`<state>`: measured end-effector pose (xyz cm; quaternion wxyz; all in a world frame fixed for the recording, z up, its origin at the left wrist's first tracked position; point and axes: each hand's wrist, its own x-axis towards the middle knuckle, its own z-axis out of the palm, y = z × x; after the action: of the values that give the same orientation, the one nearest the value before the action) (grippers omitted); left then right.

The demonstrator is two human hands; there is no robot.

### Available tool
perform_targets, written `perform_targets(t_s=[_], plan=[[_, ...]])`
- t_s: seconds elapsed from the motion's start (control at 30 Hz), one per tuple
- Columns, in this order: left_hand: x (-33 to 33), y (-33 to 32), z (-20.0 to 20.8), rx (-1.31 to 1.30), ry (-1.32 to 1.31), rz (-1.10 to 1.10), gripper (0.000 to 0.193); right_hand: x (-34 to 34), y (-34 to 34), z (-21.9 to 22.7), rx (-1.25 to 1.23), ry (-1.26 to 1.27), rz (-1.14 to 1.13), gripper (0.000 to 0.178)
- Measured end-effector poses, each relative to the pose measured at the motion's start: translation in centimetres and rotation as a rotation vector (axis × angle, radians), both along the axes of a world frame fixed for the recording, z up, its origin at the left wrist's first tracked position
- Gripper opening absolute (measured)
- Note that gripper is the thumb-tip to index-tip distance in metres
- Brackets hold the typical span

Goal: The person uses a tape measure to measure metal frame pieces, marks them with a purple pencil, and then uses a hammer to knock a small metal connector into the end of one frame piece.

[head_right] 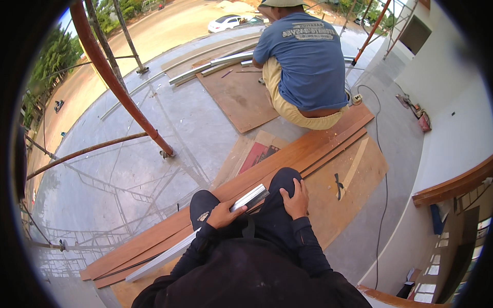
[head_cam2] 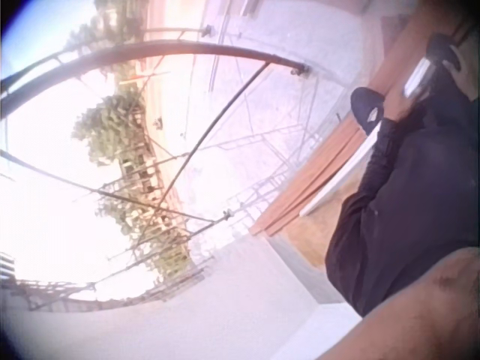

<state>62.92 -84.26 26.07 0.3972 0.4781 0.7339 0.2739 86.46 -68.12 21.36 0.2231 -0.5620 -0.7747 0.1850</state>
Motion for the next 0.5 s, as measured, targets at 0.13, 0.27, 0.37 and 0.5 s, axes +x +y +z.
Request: perform_targets(t_s=[0.13, 0.27, 0.37, 0.5], plan=[[-0.4, -0.9, -1.1, 0.033, -0.013, 0.018, 0.063, 0.3, 0.1, -0.2, 0.002, 0.01, 0.002, 0.067], [-1.4, -1.5, -1.4, 0.034, -0.023, 0.003, 0.061, 0.3, 0.1, -0.2, -0.002, 0.019, 0.002, 0.067], [-2.1, -2.3, -0.6, -0.017, 0.005, -0.01, 0.061, 0.5, 0.1, -0.2, -0.007, 0.018, 0.0, 0.067], [-3.8, -3.5, -2.7, -0.056, -0.035, 0.01, 0.066, 0.2, 0.1, 0.0, -0.012, 0.001, 0.002, 0.067]])
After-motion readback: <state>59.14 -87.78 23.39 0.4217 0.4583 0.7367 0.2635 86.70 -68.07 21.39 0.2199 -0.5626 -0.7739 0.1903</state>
